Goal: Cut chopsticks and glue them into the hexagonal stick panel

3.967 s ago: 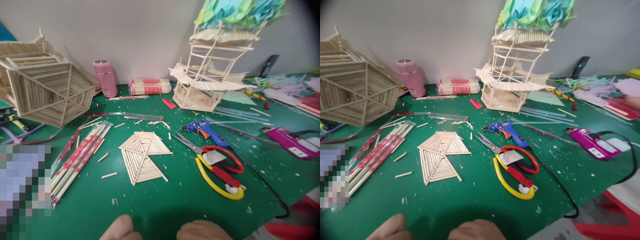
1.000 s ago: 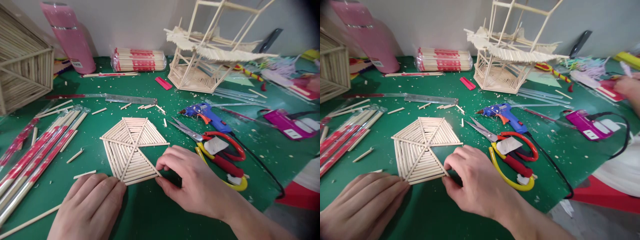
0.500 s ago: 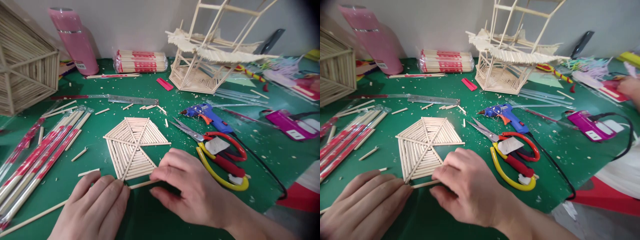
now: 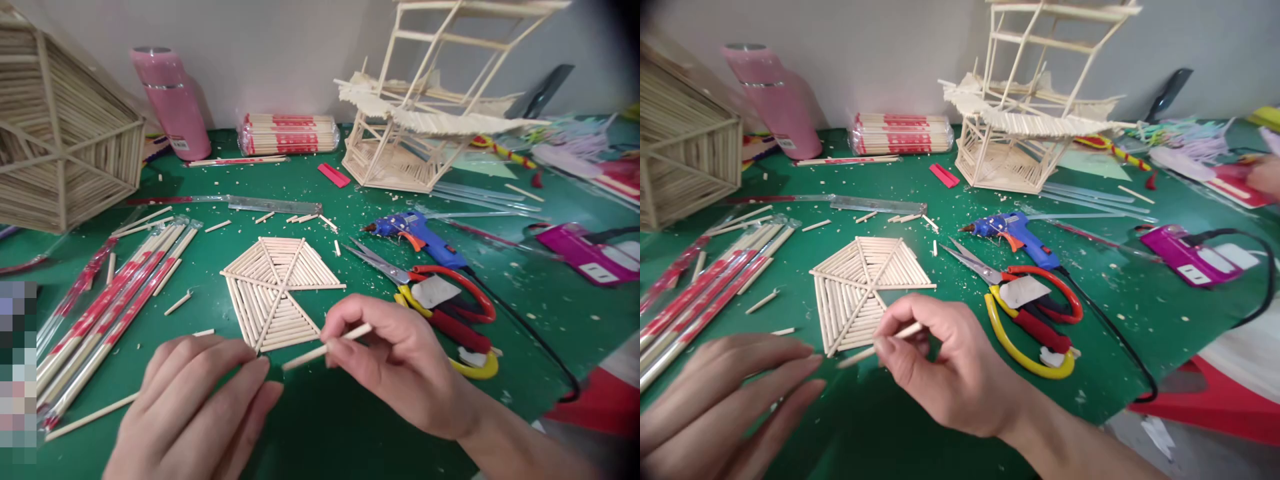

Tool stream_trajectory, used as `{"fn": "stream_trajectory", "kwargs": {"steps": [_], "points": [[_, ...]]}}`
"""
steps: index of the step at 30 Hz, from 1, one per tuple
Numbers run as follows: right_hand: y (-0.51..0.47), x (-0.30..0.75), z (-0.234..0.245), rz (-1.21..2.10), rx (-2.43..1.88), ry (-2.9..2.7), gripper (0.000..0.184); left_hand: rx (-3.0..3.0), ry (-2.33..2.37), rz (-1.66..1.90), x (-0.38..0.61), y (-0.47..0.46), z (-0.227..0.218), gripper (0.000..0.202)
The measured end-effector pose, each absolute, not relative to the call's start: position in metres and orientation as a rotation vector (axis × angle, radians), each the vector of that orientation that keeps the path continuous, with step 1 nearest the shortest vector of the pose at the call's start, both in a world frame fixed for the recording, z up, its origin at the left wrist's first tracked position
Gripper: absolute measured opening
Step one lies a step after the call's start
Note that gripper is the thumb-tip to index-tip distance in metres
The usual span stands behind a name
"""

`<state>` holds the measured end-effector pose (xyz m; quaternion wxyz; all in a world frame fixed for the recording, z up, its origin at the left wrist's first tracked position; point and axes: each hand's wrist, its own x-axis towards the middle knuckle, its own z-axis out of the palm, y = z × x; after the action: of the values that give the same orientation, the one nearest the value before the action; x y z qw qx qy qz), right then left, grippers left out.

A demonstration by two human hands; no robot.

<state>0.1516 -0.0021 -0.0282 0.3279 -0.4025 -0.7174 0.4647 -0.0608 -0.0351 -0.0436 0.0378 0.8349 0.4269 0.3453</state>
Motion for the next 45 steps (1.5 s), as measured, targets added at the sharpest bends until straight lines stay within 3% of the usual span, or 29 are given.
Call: {"fn": "stream_trajectory", "kwargs": {"steps": [4, 11, 19, 45], "points": [[-0.004, 0.147, -0.031, 1.346, -0.957, -1.917, 0.003, 2.487, 1.267, 0.841, -0.054, -0.036, -0.044, 0.016], [-0.005, 0.146, -0.044, 0.775, -0.837, -2.310, 0.006, 2.548, 1.196, 0.742, -0.062, -0.031, -0.052, 0.018], [-0.005, 0.147, -0.051, 0.515, -1.155, -2.400, 0.017, 2.507, 1.441, 0.784, -0.065, -0.029, -0.054, 0.012], [-0.006, 0.139, -0.053, 0.438, -1.155, -2.437, 0.022, 2.546, 1.365, 0.738, -0.061, -0.028, -0.060, 0.011]]}}
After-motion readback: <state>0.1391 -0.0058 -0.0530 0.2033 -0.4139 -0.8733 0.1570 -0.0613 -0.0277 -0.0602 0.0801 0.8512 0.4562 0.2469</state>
